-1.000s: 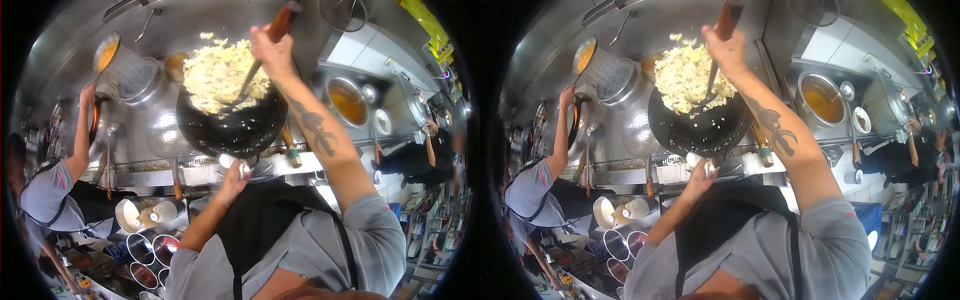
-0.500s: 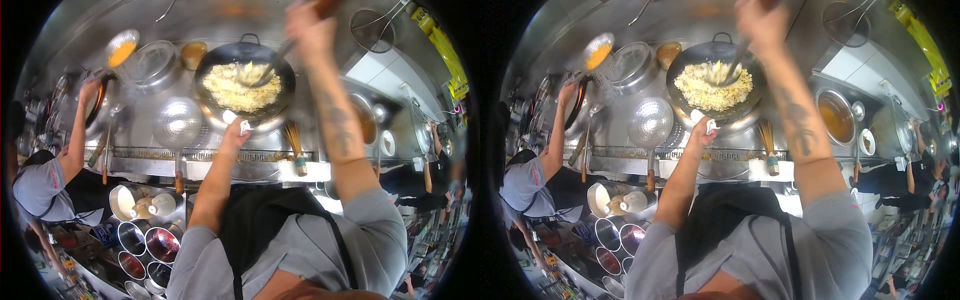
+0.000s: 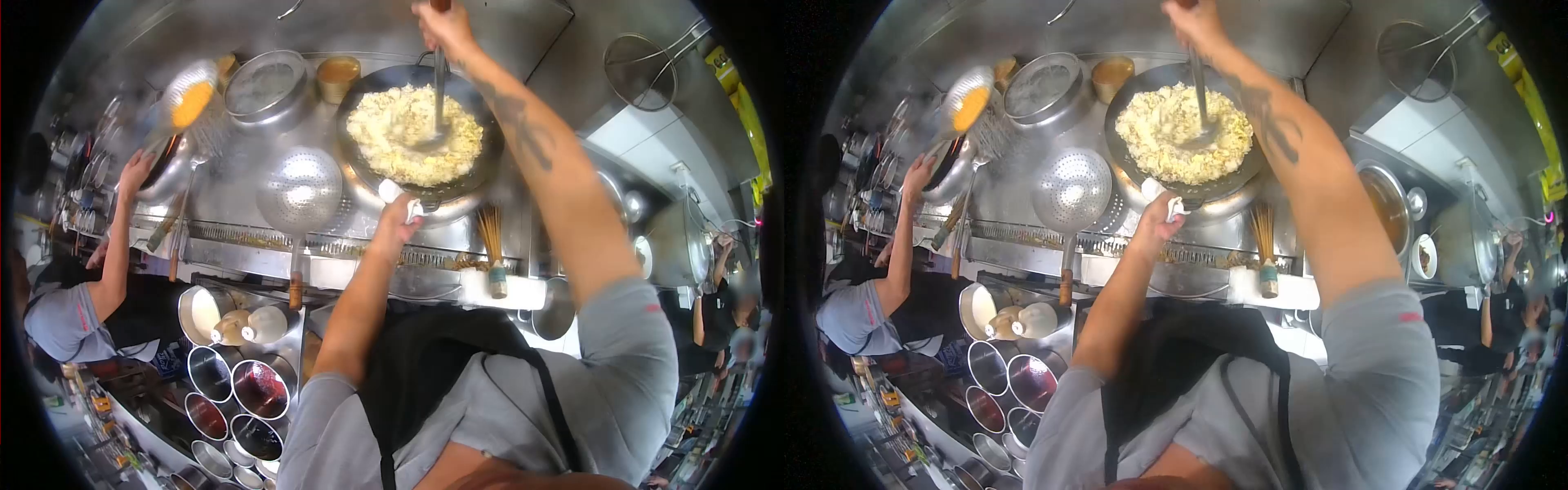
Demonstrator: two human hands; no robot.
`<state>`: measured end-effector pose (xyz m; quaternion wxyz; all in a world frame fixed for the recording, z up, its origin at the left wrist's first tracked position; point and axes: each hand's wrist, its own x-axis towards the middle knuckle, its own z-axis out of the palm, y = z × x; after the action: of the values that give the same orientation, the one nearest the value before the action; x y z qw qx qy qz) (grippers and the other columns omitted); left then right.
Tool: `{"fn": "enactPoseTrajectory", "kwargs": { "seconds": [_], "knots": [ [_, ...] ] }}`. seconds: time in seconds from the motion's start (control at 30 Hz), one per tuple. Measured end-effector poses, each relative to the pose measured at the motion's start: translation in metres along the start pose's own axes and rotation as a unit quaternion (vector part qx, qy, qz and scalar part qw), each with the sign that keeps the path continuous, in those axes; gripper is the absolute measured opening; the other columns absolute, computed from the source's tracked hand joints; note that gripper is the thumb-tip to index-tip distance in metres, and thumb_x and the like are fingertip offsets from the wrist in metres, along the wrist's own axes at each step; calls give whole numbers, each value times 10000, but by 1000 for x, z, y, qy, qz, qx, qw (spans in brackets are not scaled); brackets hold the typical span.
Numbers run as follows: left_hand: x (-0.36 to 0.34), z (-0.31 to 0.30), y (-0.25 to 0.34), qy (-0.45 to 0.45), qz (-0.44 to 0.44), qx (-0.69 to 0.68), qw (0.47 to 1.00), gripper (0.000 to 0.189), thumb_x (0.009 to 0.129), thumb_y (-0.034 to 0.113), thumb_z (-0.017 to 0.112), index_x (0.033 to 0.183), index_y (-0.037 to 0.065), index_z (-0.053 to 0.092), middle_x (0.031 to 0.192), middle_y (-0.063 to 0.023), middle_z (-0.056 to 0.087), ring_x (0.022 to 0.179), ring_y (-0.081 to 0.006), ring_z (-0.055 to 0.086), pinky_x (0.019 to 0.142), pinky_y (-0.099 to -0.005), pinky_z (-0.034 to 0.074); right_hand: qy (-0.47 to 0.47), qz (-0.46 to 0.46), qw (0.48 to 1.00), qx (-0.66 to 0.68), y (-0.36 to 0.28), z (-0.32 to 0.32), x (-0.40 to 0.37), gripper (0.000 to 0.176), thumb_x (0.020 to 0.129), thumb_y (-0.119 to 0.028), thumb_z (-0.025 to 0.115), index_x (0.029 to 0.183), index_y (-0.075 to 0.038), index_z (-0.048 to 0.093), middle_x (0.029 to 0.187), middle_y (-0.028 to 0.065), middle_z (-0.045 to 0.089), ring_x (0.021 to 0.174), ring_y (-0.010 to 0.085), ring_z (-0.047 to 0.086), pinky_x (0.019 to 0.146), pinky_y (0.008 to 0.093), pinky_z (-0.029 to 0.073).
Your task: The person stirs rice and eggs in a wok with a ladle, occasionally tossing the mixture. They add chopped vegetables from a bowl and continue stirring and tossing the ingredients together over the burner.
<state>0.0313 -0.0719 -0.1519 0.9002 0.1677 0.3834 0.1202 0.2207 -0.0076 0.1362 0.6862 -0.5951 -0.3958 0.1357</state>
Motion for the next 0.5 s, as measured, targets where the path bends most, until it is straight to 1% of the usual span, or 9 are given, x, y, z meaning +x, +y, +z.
{"fn": "enactPoseTrajectory", "kwargs": {
  "seconds": [0.03, 0.07, 0.1, 0.17, 0.23, 0.27, 0.37, 0.4, 0.5],
  "knots": [
    [2, 1, 0, -23, 0, 1, 1000, 65, 857, 149, 550, 894, 102, 523, 738, -25, 559, 555, -124, 502, 372, -227, 338, 10, 3, 1000, -28, -25, 2, 5, 322, 859, -296, 649, 650, -120, 479, 469, -35, 431, 352, 72, 386, 339, 245, 290],
    [5, 0, -1, -45, 2, -3, 999, 64, 857, 148, 551, 893, 101, 525, 741, -25, 566, 550, -122, 503, 369, -226, 336, -5, -40, 999, 0, -43, 3, 1, 321, 856, -291, 650, 640, -123, 482, 474, -38, 435, 354, 71, 385, 334, 246, 287],
    [6, -5, -3, -63, 1, -7, 998, 63, 857, 146, 551, 893, 100, 528, 745, -25, 574, 545, -120, 503, 366, -225, 334, 18, -59, 998, -14, -57, 8, -1, 323, 846, -275, 661, 627, -126, 476, 487, -38, 446, 357, 71, 385, 335, 244, 294],
    [8, -6, 1, -61, 7, -10, 998, 73, 851, 132, 552, 902, 91, 522, 747, -36, 579, 568, -128, 521, 366, -231, 335, 18, -51, 998, 14, -48, 12, -15, 285, 841, -224, 661, 645, -120, 482, 490, -29, 442, 360, 80, 391, 337, 251, 308],
    [3, -7, -3, -65, 17, -27, 997, 108, 840, 116, 561, 919, 75, 501, 755, -60, 564, 583, -151, 525, 364, -246, 333, -58, -9, 996, 72, -1, 34, -26, 245, 832, -167, 654, 667, -113, 482, 504, -20, 441, 376, 90, 402, 343, 257, 319],
    [3, -3, -2, -5, 5, -1, 1000, 108, 840, 124, 564, 911, 67, 504, 752, -61, 561, 579, -150, 524, 356, -244, 334, -73, 40, 996, 42, -4, 33, -13, 212, 831, -148, 623, 680, -100, 483, 512, -8, 444, 391, 102, 419, 346, 269, 330],
    [11, -6, -7, -59, -5, -32, 998, 122, 840, 135, 568, 911, 61, 503, 754, -69, 558, 581, -155, 526, 351, -243, 339, -239, -26, 969, 59, -42, 30, -14, 187, 842, -112, 631, 711, -71, 504, 548, -20, 453, 416, 87, 395, 401, 254, 361],
    [9, -3, -5, -25, -15, -34, 999, 125, 839, 135, 568, 914, 60, 500, 755, -75, 559, 574, -164, 530, 345, -242, 344, -146, -81, 986, 5, -62, 29, -44, 179, 837, -135, 641, 719, -87, 514, 529, -30, 454, 410, 82, 403, 388, 245, 351],
    [-7, 7, -2, 23, -10, -31, 999, 117, 837, 128, 566, 906, 64, 497, 738, -73, 556, 558, -170, 530, 344, -240, 349, 16, -264, 959, -98, 46, 15, -44, 171, 834, -163, 654, 740, -87, 533, 525, -17, 483, 412, 87, 445, 382, 239, 364]
  ]
}}
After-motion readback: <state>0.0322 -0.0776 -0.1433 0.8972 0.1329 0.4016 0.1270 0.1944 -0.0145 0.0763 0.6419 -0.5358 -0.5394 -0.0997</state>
